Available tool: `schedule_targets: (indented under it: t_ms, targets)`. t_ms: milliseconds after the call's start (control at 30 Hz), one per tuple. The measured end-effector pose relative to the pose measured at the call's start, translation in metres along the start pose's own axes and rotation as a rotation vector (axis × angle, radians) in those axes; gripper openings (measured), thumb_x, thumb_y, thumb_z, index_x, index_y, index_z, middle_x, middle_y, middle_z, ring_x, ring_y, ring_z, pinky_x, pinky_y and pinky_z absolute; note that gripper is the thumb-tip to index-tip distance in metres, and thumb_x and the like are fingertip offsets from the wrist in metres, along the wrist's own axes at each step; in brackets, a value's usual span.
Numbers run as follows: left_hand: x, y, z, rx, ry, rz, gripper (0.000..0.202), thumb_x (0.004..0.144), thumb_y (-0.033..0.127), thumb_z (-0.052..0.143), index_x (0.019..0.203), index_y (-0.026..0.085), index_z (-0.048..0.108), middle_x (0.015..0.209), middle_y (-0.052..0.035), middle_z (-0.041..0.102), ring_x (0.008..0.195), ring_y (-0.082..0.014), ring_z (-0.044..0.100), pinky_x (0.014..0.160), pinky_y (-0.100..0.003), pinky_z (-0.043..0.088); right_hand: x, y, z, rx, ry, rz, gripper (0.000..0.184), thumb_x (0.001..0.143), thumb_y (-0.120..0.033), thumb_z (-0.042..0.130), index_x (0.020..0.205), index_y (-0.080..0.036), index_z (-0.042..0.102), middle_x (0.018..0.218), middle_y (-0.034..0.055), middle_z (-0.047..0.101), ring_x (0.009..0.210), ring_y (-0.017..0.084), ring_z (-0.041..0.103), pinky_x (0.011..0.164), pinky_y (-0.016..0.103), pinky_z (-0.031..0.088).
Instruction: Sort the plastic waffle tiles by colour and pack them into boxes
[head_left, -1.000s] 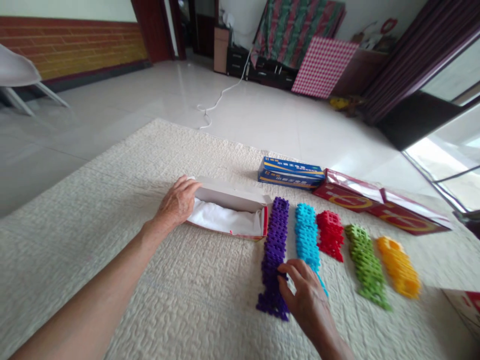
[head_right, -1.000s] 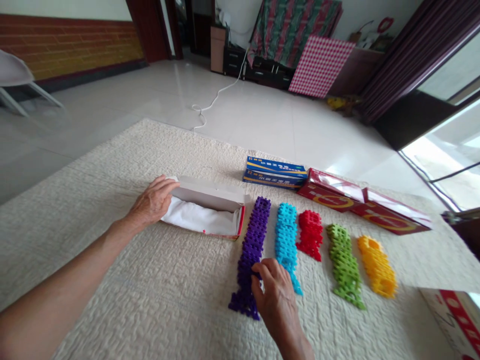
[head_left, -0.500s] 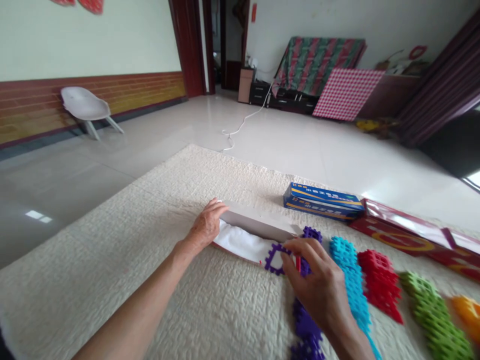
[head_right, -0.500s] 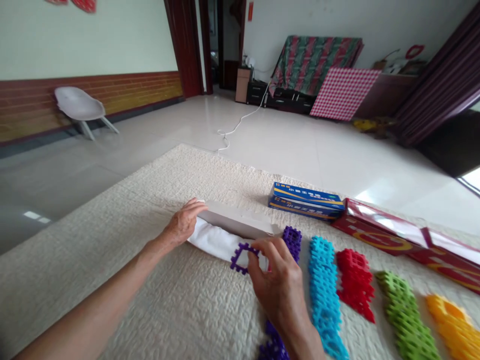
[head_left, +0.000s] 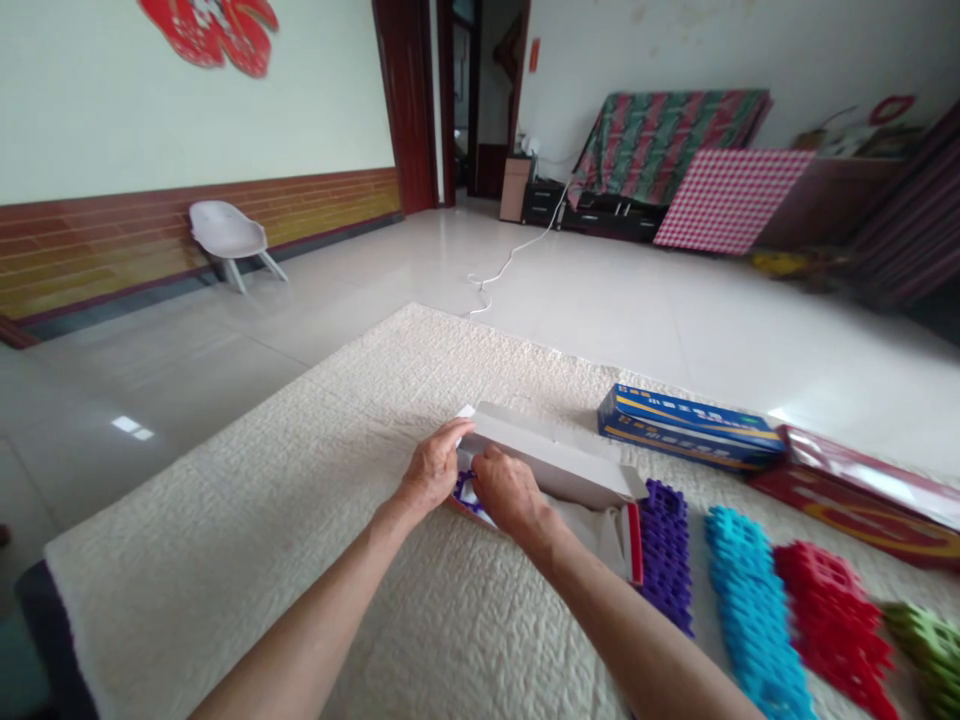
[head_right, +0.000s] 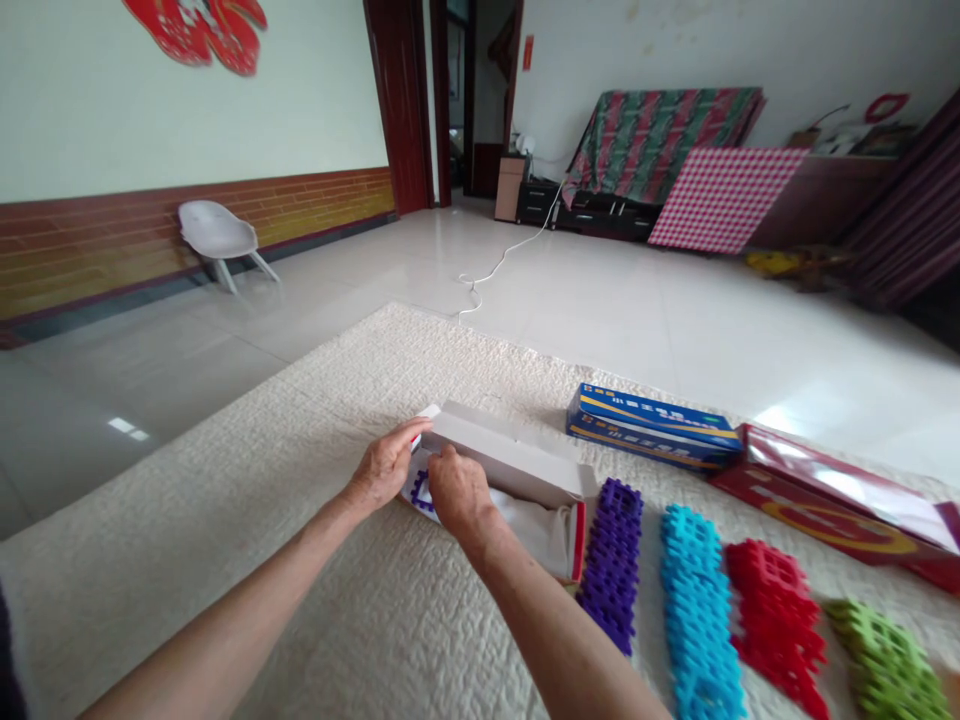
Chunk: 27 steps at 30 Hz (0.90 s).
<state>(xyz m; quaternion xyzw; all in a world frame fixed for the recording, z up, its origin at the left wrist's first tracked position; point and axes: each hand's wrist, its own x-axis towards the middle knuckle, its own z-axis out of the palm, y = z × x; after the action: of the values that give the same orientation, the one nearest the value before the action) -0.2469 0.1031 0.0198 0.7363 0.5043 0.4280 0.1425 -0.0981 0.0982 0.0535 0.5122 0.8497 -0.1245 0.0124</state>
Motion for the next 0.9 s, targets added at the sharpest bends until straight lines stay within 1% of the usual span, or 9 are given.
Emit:
schedule_targets:
  t_ms: [67,100,200,333,533,633,733,800,900]
  targets:
    - [0.001,0.000,0.001,-0.013,0.005,-0.016,0.048,0.078,0.000,0.034,0.112,0.015,0.065,0.122,-0.0093,0.066,0.118,-0.0170,0.059,0.107,-0.034,0.044,0.003,0.003,0.006,-0.021,-0.054,0.006,0.030,0.093,-0.037,0.057,0.116,-0.018,0.058,0.116,0.0063,0.061,0.097,0.018,0.062,0.083,0.039,0.053]
    - [0.001,0.000,0.001,-0.020,0.007,-0.023,0.047,0.078,0.000,0.035,0.111,0.015,0.065,0.121,-0.0096,0.066,0.118,-0.0172,0.059,0.106,-0.034,0.045,0.004,0.004,0.008,-0.030,-0.073,0.011,0.032,0.092,-0.038,0.057,0.118,-0.019,0.057,0.119,0.0067,0.060,0.099,0.019,0.061,0.085,0.040,0.053]
    - [0.001,0.000,0.001,-0.037,0.013,-0.042,0.046,0.079,0.001,0.035,0.111,0.016,0.065,0.121,-0.0086,0.066,0.118,-0.0168,0.059,0.106,-0.033,0.045,0.004,0.003,0.011,-0.045,-0.101,0.037,0.033,0.092,-0.037,0.057,0.120,-0.019,0.056,0.121,0.0073,0.059,0.101,0.019,0.061,0.086,0.041,0.052]
    - [0.000,0.001,0.002,-0.038,0.018,-0.056,0.047,0.079,0.001,0.035,0.110,0.018,0.065,0.122,-0.0068,0.066,0.119,-0.0155,0.058,0.107,-0.032,0.044,0.004,0.000,0.012,-0.043,-0.099,0.076,0.033,0.092,-0.037,0.057,0.120,-0.019,0.056,0.121,0.0073,0.059,0.102,0.020,0.061,0.086,0.041,0.052]
    - [0.001,0.000,0.004,-0.013,0.027,-0.048,0.045,0.079,0.002,0.034,0.108,0.015,0.066,0.120,-0.0106,0.067,0.117,-0.0165,0.060,0.106,-0.033,0.045,0.003,-0.004,0.012,-0.008,-0.065,0.101,0.034,0.092,-0.037,0.058,0.120,-0.019,0.056,0.121,0.0073,0.059,0.101,0.020,0.061,0.085,0.041,0.053]
    - [0.001,0.000,0.003,-0.006,0.037,-0.034,0.045,0.079,0.002,0.034,0.107,0.016,0.066,0.119,-0.0091,0.067,0.117,-0.0165,0.060,0.105,-0.034,0.046,-0.001,-0.007,0.003,0.011,-0.015,0.092,0.031,0.092,-0.036,0.058,0.117,-0.017,0.058,0.115,0.0068,0.061,0.097,0.018,0.062,0.083,0.039,0.053]
    - [0.001,0.001,0.000,0.014,0.068,-0.020,0.045,0.079,0.003,0.035,0.107,0.019,0.066,0.120,-0.0058,0.067,0.117,-0.0155,0.060,0.106,-0.034,0.045,-0.015,-0.004,-0.016,0.038,0.085,0.077,0.019,0.093,-0.027,0.053,0.103,-0.014,0.062,0.101,0.0092,0.065,0.086,0.017,0.065,0.075,0.032,0.051]
    - [0.001,0.002,-0.001,0.030,0.095,-0.018,0.044,0.080,0.004,0.035,0.107,0.020,0.066,0.120,-0.0055,0.067,0.117,-0.0152,0.060,0.106,-0.034,0.045,-0.032,0.006,-0.032,0.065,0.170,0.075,0.018,0.093,-0.023,0.048,0.096,-0.014,0.063,0.094,0.0090,0.066,0.080,0.017,0.065,0.070,0.028,0.048]
    - [0.000,0.004,-0.002,0.036,0.102,-0.026,0.042,0.080,0.006,0.035,0.105,0.018,0.067,0.118,-0.0072,0.068,0.115,-0.0159,0.061,0.106,-0.033,0.045,-0.073,0.035,-0.047,0.105,0.285,0.106,0.022,0.095,-0.025,0.041,0.092,-0.018,0.062,0.089,0.0046,0.064,0.077,0.014,0.063,0.070,0.025,0.045]
